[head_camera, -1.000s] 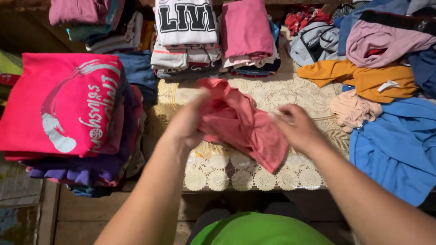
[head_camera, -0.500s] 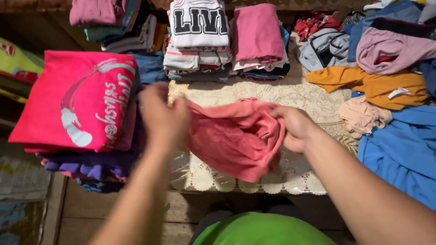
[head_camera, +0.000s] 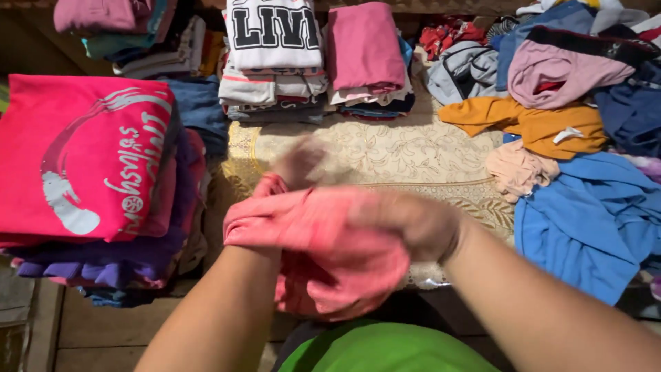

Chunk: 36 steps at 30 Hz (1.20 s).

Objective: The person folds several clean garments one by one on a table. They handle a white t-shirt, a red t-shirt, and two pink tops, smoothing and folding each into a neat rectangle before stacking them. The camera remains in a stable overhead position throughout.

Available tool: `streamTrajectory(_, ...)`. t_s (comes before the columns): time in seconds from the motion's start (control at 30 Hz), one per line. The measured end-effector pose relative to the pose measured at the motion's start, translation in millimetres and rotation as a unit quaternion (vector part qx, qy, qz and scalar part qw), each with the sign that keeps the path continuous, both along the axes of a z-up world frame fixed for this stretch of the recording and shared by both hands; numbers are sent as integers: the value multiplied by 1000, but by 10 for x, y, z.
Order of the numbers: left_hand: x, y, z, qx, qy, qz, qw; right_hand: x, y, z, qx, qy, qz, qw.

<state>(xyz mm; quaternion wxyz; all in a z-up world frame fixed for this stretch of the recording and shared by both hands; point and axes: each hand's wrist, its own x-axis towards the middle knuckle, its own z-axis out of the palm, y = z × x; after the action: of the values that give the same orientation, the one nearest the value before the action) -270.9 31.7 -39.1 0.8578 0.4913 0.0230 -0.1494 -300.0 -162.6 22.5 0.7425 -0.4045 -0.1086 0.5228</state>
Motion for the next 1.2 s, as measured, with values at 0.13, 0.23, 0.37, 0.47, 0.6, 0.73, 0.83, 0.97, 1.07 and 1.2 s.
streamTrajectory(0.13,-216,111,229,-185,-4,-168,968,627,-323,22,-218,38,-244,944)
streamTrajectory(0.23,-267,257,413,-284,-30,-251,925,879,-804,-200,-180,20,-282,942)
streamTrajectory(0.37,13,362,534,-293,-27,-196,935,868,-1047,-535,0,-61,-206,977)
streamTrajectory(0.47,182,356,609,-229,-29,-188,955,715,-782,-925,-249,-59,-192,947)
streamTrajectory(0.6,241,638,834,-38,8,-113,993,776,-759,-1007,-204,-78,-239,946)
streamTrajectory(0.73,184,991,948,-320,17,-223,921,977,-1189,-495,-15,-86,-307,948)
streamTrajectory(0.83,108,1010,813,-272,-48,-222,935,908,-1195,-240,40,-74,-318,944)
streamTrajectory(0.97,78,947,688,-424,18,-202,882,742,-974,-117,-17,-85,-331,940)
streamTrajectory(1.07,163,995,872,-124,-79,-7,989,777,-981,74,-91,-111,-370,918)
streamTrajectory(1.2,104,1086,1137,-482,-8,-93,871,908,-1093,460,33,-167,-344,923)
